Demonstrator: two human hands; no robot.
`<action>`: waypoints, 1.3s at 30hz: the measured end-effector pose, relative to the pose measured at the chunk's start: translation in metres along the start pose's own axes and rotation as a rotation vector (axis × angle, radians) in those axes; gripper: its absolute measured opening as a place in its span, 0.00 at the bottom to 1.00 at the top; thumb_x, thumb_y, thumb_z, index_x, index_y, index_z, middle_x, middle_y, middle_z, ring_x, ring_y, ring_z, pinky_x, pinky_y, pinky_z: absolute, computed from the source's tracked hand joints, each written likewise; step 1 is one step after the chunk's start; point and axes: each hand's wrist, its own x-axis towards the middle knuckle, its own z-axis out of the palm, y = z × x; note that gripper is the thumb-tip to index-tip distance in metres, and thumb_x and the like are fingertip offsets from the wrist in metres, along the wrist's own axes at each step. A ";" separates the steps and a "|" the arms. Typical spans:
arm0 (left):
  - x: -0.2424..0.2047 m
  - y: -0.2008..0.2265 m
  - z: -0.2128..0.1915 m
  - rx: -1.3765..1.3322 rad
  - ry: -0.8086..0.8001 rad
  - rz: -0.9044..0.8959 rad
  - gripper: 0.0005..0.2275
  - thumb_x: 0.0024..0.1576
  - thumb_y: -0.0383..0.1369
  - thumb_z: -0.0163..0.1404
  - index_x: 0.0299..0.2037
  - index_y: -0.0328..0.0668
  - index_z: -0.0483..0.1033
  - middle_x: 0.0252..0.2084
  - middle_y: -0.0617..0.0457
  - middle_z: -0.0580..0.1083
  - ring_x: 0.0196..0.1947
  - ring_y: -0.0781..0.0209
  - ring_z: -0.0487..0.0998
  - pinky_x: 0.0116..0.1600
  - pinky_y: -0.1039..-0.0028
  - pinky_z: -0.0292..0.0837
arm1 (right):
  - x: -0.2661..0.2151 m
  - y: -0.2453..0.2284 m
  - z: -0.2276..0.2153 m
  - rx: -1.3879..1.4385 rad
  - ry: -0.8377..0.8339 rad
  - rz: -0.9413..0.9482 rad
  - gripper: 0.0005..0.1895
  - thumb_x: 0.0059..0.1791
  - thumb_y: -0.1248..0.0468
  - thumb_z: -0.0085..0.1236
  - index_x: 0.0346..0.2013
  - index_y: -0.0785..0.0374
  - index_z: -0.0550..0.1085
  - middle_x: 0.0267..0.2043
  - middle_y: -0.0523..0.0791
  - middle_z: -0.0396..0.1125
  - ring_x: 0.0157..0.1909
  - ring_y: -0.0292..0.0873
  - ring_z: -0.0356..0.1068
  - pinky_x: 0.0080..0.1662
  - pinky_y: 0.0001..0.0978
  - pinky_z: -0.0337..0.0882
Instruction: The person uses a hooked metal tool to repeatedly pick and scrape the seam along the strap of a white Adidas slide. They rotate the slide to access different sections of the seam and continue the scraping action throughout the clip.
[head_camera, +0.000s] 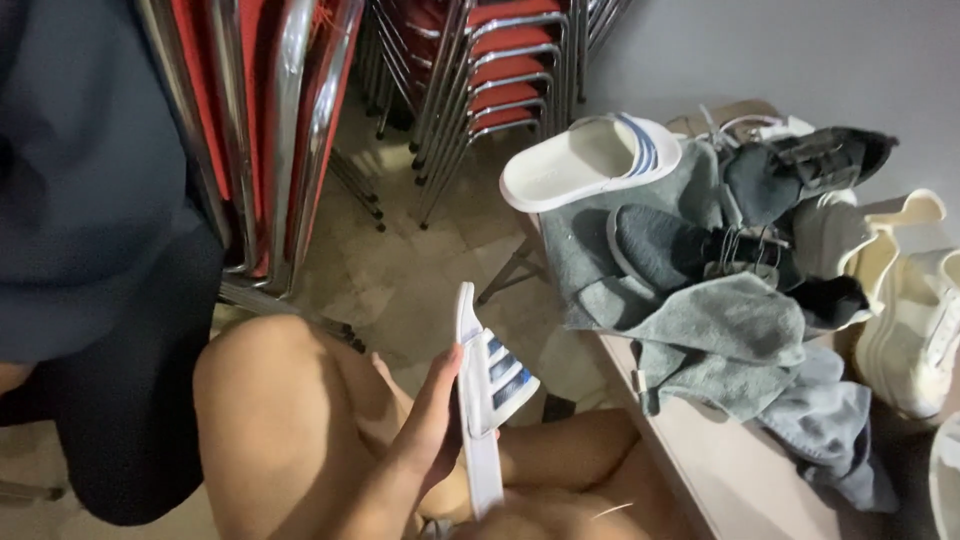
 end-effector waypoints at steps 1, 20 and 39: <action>0.003 -0.002 0.002 -0.104 0.054 0.046 0.25 0.55 0.52 0.42 0.57 0.48 0.71 0.49 0.48 0.73 0.49 0.56 0.72 0.53 0.65 0.66 | -0.010 0.004 0.030 0.068 -0.093 -0.239 0.18 0.55 0.50 0.44 0.48 0.56 0.75 0.45 0.36 0.73 0.47 0.28 0.71 0.50 0.15 0.64; 0.032 -0.009 -0.035 0.016 0.232 0.375 0.32 0.43 0.44 0.59 0.58 0.44 0.62 0.76 0.66 0.36 0.58 0.65 0.70 0.45 0.61 0.76 | -0.129 0.189 -0.383 1.230 -0.233 -1.402 0.12 0.43 0.74 0.58 0.28 0.50 0.75 0.23 0.36 0.66 0.23 0.36 0.57 0.31 0.22 0.61; 0.019 -0.003 -0.038 0.230 0.222 0.413 0.44 0.41 0.42 0.60 0.69 0.48 0.49 0.58 0.50 0.67 0.56 0.64 0.68 0.59 0.75 0.67 | -0.119 0.144 -0.381 1.080 0.151 -1.767 0.15 0.52 0.66 0.55 0.54 0.59 0.74 0.26 0.39 0.63 0.24 0.39 0.57 0.33 0.29 0.64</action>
